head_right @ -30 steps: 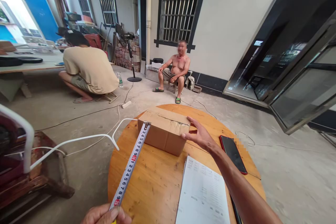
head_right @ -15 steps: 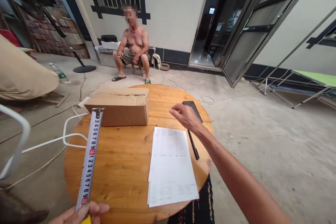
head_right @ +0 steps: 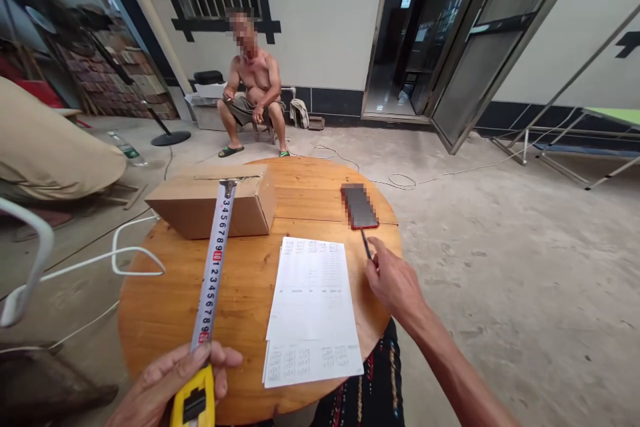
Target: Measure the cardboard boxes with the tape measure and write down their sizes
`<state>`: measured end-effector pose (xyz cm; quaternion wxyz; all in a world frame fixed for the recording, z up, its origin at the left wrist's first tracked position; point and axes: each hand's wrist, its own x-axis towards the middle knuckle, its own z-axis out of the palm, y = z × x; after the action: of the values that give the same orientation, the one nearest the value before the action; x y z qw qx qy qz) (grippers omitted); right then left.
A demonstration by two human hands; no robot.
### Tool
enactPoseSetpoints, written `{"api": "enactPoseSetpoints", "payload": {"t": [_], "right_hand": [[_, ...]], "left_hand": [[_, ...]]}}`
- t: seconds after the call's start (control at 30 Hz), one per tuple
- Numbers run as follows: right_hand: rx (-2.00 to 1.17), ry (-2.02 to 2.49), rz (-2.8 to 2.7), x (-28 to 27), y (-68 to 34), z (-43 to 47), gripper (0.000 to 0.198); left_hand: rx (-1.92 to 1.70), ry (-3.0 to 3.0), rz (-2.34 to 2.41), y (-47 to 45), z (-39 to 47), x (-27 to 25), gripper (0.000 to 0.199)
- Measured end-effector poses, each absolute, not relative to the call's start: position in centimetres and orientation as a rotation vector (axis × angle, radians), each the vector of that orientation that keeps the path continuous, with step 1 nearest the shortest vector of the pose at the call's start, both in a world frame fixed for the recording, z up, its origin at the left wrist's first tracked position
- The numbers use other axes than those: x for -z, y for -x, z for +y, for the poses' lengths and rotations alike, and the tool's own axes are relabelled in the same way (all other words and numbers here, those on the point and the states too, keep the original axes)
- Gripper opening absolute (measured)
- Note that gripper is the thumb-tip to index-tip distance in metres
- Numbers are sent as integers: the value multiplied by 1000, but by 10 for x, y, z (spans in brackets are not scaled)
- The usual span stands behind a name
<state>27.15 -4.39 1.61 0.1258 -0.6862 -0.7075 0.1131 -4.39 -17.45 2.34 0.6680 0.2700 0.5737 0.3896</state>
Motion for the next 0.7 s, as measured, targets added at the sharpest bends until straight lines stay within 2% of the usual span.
{"api": "enactPoseSetpoints", "payload": {"t": [0.2,0.27,0.47,0.6,0.7], "right_hand": [[-1110,1409,-1752,-18,-281,-81,29],[-1282,1176,-1623,-16,-273,-87,26],[-1108,924,-1333,-10,-244,-88,17],[-1083,930,-1292,-2,-237,-81,28],[-1083,1004,-1248,4,-234,-74,24]], "left_hand": [[-937,-542,1256,32,-156,-26,37],[-933,-556,1229,28,-146,-27,37],[-1023,-586,1120,19,-113,-25,25],[-1029,-541,1066,15,-94,-19,24],[-1017,-528,1040,15,-80,-14,24]]}}
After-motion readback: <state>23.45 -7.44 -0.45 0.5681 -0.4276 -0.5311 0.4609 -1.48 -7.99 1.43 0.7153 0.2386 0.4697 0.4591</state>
